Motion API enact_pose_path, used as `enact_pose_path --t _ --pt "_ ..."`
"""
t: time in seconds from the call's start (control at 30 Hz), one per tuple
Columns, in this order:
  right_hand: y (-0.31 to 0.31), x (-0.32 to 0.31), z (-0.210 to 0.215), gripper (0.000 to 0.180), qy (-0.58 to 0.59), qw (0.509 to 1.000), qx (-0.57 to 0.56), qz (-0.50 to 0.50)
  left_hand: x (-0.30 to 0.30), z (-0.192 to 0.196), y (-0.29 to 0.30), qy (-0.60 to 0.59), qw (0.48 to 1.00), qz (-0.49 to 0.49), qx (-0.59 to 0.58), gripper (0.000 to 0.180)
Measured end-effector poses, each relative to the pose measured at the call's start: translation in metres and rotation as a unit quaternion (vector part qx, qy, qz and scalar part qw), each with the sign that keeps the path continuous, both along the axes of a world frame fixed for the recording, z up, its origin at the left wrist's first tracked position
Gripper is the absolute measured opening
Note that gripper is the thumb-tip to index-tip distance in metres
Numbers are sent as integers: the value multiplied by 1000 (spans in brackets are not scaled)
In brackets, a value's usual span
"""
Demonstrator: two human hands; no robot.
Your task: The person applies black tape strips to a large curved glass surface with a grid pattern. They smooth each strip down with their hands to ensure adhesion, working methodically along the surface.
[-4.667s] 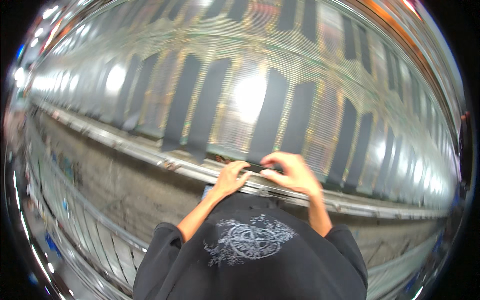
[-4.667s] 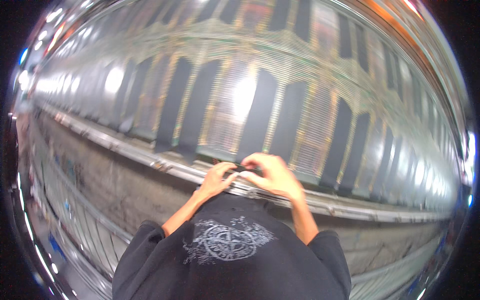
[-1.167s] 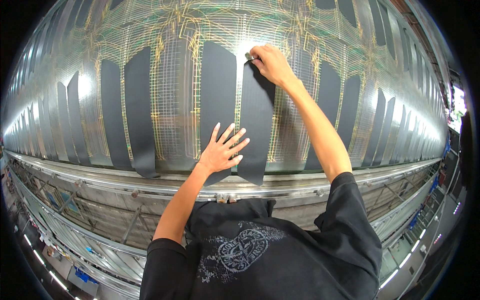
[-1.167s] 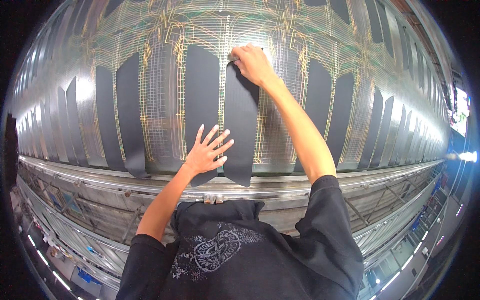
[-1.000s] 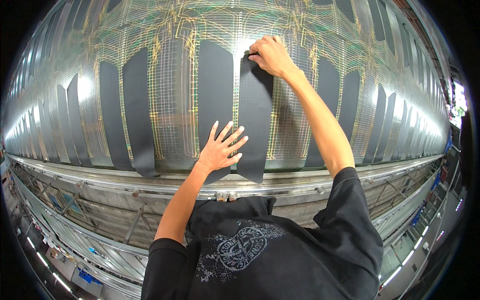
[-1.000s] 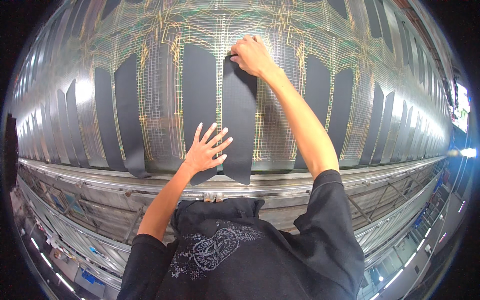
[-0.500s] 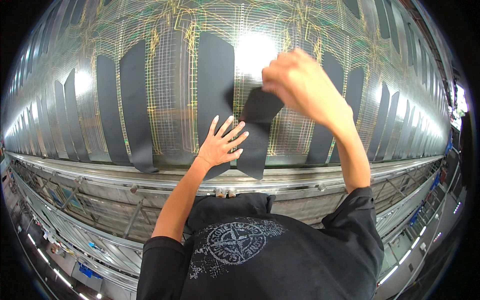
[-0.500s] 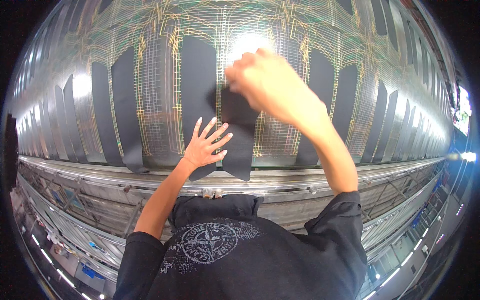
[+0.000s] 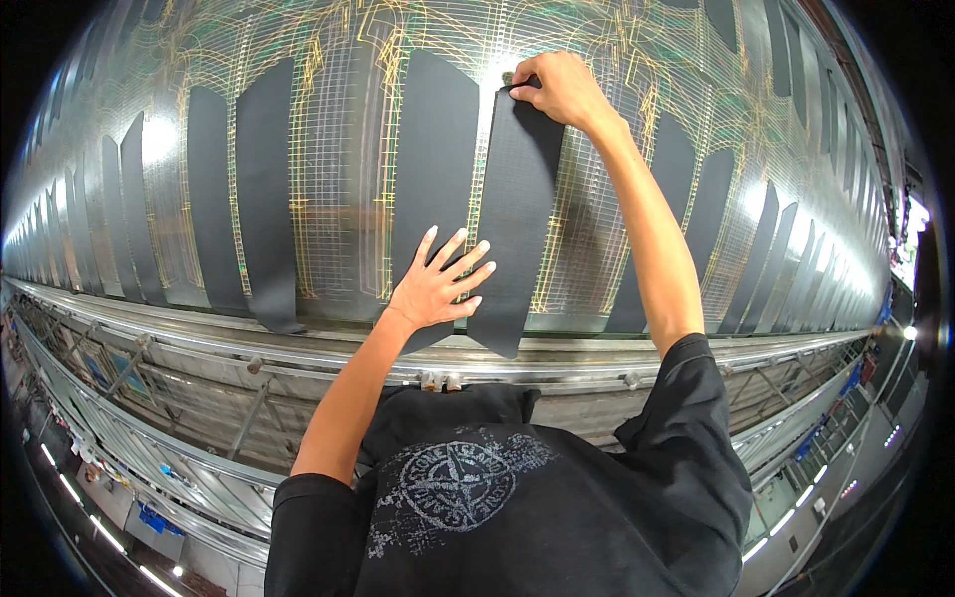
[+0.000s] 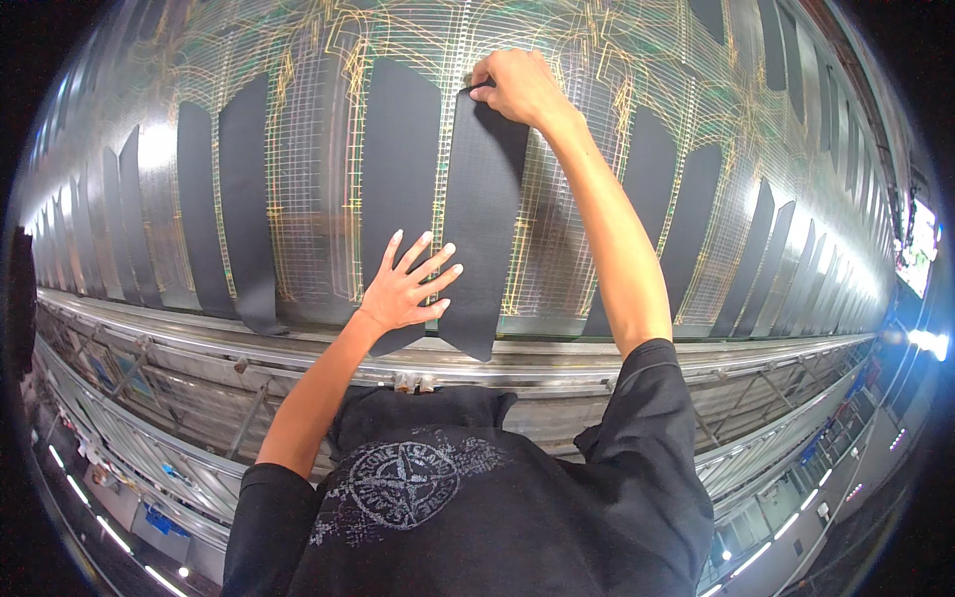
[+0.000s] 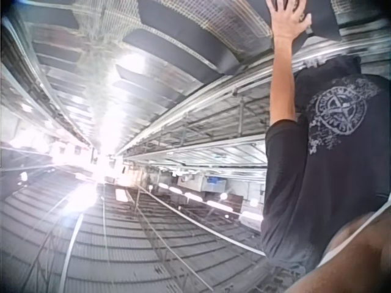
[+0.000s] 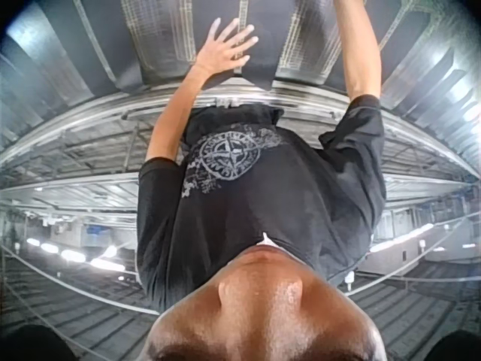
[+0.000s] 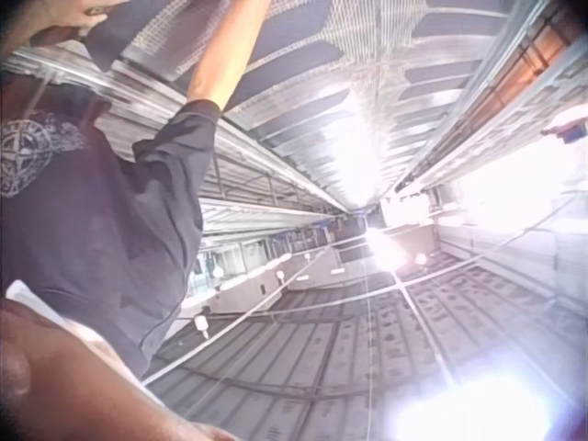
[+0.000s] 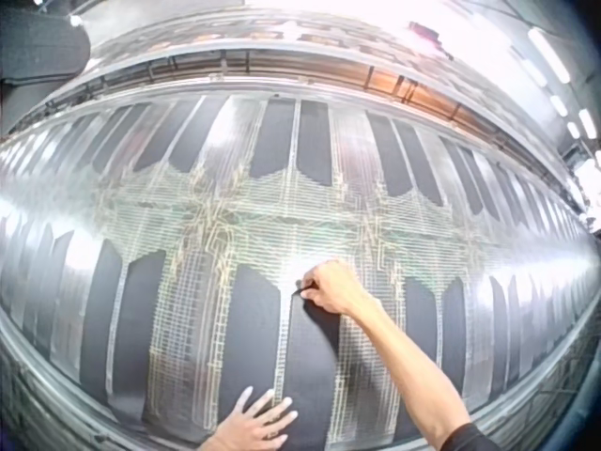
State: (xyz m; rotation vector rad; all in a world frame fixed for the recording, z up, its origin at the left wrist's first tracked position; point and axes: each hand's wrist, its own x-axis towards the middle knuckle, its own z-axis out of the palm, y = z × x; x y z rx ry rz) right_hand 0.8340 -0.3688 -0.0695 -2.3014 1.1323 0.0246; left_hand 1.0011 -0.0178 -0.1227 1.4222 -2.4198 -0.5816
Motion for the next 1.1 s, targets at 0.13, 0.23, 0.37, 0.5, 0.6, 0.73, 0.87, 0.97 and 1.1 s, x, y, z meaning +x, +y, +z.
enact_pose_path --t 0.13,0.23,0.37,0.5,0.6,0.73,0.87,0.97,1.1 --pt "0 -1 -8 22 -19 1000 4 -3 1 3 -1 10 1000 1 4 63" --pt "-3 -2 -12 22 -20 1000 15 -10 0 3 -2 15 1000 1 5 64" --pt "-4 -2 -14 22 -20 1000 18 -15 0 4 -3 11 1000 1 8 64" --pt "-3 -1 -13 23 -21 1000 11 -12 1 5 -3 9 1000 2 6 62" --pt "-2 -1 -14 23 -21 1000 3 -16 0 5 -3 9 1000 2 6 61" --pt "-1 1 -6 23 -8 1000 7 -12 1 5 -2 4 1000 1 11 61" --pt "1 1 -9 22 -2 1000 -1 -10 1 3 -1 8 1000 -1 18 62" --pt "7 -3 -17 22 -11 998 -59 2 1 3 -2 9 1000 -2 14 63" --pt "23 -15 -28 39 -53 981 -187 -1 1 5 -2 2 1000 0 19 63"
